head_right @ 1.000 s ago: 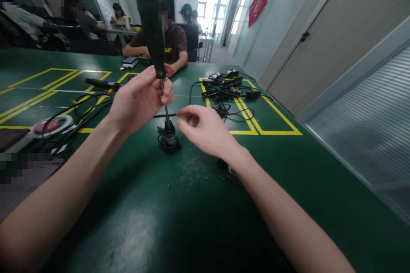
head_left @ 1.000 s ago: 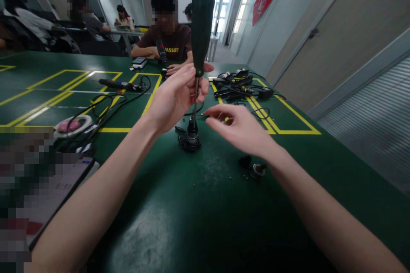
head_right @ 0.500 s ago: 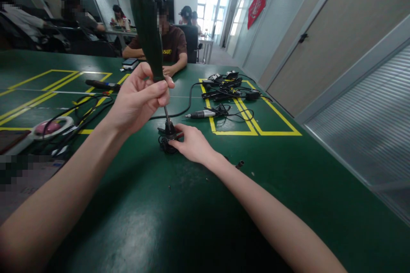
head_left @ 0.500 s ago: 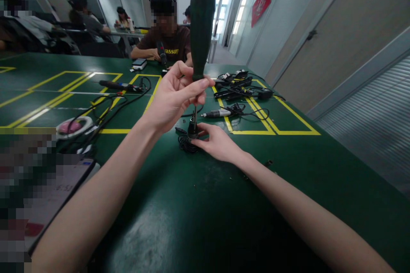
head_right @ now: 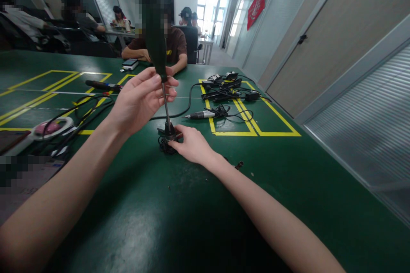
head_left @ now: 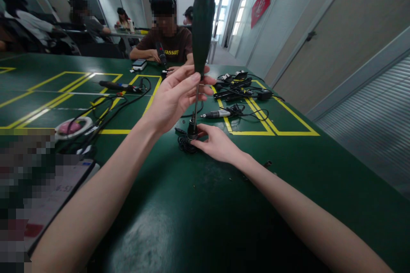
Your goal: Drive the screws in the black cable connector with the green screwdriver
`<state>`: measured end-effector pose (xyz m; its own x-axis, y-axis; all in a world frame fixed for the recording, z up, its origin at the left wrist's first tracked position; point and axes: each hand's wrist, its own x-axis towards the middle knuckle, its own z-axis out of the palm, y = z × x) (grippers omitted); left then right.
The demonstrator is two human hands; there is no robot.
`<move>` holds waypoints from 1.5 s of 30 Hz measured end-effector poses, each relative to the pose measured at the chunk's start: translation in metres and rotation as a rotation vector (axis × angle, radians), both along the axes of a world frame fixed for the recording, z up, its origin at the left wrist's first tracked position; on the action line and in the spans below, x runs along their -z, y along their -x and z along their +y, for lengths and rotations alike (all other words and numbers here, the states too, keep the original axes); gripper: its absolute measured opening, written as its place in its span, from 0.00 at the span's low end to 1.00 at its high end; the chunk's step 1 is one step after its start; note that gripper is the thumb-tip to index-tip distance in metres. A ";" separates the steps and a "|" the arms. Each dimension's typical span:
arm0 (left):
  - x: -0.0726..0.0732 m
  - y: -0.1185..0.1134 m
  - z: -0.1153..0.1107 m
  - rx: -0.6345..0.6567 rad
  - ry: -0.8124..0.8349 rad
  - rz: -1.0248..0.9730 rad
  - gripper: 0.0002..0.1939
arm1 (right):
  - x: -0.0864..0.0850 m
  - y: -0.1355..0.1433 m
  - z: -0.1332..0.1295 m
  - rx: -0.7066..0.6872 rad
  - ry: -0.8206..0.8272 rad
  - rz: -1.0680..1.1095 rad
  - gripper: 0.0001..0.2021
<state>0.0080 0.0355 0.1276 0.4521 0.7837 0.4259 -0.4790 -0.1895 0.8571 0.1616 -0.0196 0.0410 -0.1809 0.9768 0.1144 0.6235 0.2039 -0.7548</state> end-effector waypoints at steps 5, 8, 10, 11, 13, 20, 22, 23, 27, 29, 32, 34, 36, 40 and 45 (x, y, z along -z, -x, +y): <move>0.002 0.001 0.001 -0.026 0.010 -0.028 0.20 | 0.000 0.003 -0.002 0.027 -0.013 -0.013 0.07; -0.001 0.002 0.000 0.001 0.049 -0.028 0.18 | 0.000 0.003 -0.003 0.047 -0.015 -0.028 0.07; -0.004 0.001 -0.001 0.025 0.071 -0.024 0.14 | 0.000 0.004 -0.003 0.054 -0.014 -0.035 0.07; -0.005 0.001 -0.001 0.033 0.077 -0.024 0.14 | 0.000 0.004 -0.003 0.057 -0.013 -0.038 0.07; -0.006 0.000 -0.002 0.036 0.076 -0.024 0.14 | -0.001 0.004 -0.003 0.059 -0.010 -0.040 0.07; 0.000 -0.002 0.000 -0.023 0.024 -0.024 0.10 | -0.002 0.006 -0.004 0.064 -0.005 -0.039 0.07; 0.001 -0.002 0.000 -0.031 0.027 -0.019 0.14 | -0.002 0.006 -0.004 0.064 -0.003 -0.040 0.08; 0.001 -0.002 0.000 -0.031 0.031 -0.020 0.15 | -0.001 0.006 -0.004 0.065 -0.002 -0.041 0.08; -0.005 -0.002 -0.004 0.021 0.066 -0.034 0.11 | -0.001 0.006 -0.004 0.066 0.000 -0.045 0.08; -0.008 -0.003 -0.007 0.061 0.089 -0.039 0.13 | -0.002 0.006 -0.004 0.065 0.000 -0.046 0.08; -0.009 -0.003 -0.008 0.076 0.107 -0.047 0.16 | -0.002 0.006 -0.005 0.063 -0.004 -0.047 0.08; -0.006 -0.004 -0.007 0.062 0.099 -0.054 0.15 | -0.003 0.006 -0.005 0.063 -0.008 -0.049 0.07; -0.002 -0.005 -0.006 0.038 0.082 -0.057 0.13 | -0.003 0.006 -0.005 0.062 -0.011 -0.049 0.07; 0.003 -0.005 -0.004 0.006 0.064 -0.034 0.13 | -0.001 0.006 -0.004 0.059 -0.009 -0.040 0.06; -0.002 -0.005 -0.007 0.035 0.098 -0.056 0.09 | 0.001 0.006 -0.003 0.065 -0.014 -0.035 0.07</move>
